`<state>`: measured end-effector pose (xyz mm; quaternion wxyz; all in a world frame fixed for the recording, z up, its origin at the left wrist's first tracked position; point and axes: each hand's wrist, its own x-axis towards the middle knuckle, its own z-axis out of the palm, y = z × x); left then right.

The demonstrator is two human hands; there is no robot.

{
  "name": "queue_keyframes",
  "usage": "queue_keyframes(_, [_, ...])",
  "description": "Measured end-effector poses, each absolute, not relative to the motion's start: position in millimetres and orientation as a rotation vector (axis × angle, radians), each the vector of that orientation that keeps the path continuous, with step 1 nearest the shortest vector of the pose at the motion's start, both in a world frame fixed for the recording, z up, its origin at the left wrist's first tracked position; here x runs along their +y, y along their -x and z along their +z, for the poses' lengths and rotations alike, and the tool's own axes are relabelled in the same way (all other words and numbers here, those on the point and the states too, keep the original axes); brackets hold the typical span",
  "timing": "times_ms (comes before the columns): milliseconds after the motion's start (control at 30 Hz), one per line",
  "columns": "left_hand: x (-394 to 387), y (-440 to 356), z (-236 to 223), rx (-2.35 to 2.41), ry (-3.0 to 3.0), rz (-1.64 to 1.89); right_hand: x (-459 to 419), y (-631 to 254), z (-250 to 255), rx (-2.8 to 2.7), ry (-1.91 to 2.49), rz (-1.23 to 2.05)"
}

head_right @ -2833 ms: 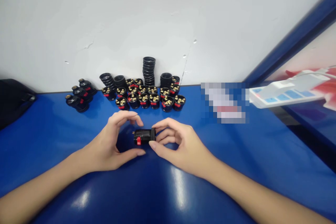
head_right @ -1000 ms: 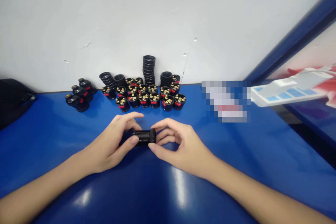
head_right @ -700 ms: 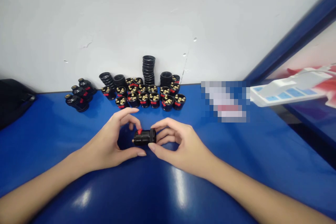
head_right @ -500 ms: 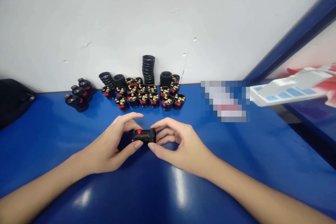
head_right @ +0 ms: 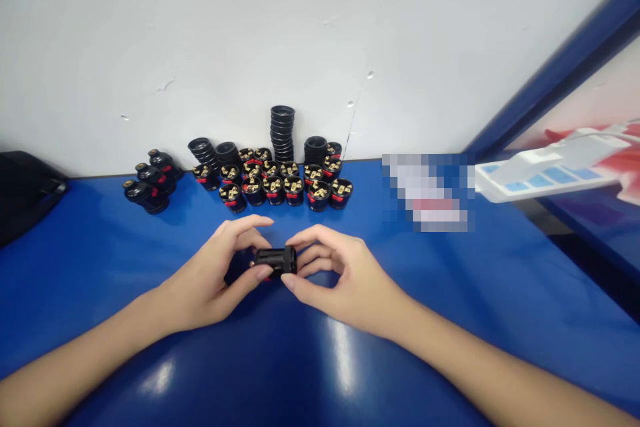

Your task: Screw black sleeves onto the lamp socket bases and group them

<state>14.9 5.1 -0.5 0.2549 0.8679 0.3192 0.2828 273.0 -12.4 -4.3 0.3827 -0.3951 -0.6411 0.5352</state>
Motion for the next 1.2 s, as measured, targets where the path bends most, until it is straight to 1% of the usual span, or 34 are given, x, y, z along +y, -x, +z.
queue_keyframes(133, [5.6, -13.2, -0.6, 0.857, -2.388, 0.87, -11.2, -273.5, -5.4, -1.623, 0.99, 1.381])
queue_keyframes(333, [2.6, -15.7, 3.3, 0.961, -2.4, 0.691, -10.6, -272.8, -6.1, -1.631, 1.008, 1.361])
queue_keyframes(533, [5.8, -15.5, -4.1, 0.879, -2.34, 0.86, -11.1, -272.9, -5.0, -1.624, 0.993, 1.356])
queue_keyframes(767, [3.5, -13.8, -3.4, 0.879, -2.297, 0.791, -12.4, -272.4, -5.5, -1.638, 0.998, 1.349])
queue_keyframes(1000, [6.5, -15.7, -3.2, 0.756, -2.404, 0.952, -12.4, -273.1, -4.5, -1.626, 1.002, 1.355])
queue_keyframes(1100, [6.5, -15.2, -0.5, 0.783, -2.392, 0.908, -12.5, -272.8, -3.8, -1.631, 1.003, 1.354])
queue_keyframes(1200, [5.2, -13.7, 1.7, 0.868, -2.317, 0.769, -12.3, -272.1, -3.5, -1.635, 1.004, 1.356])
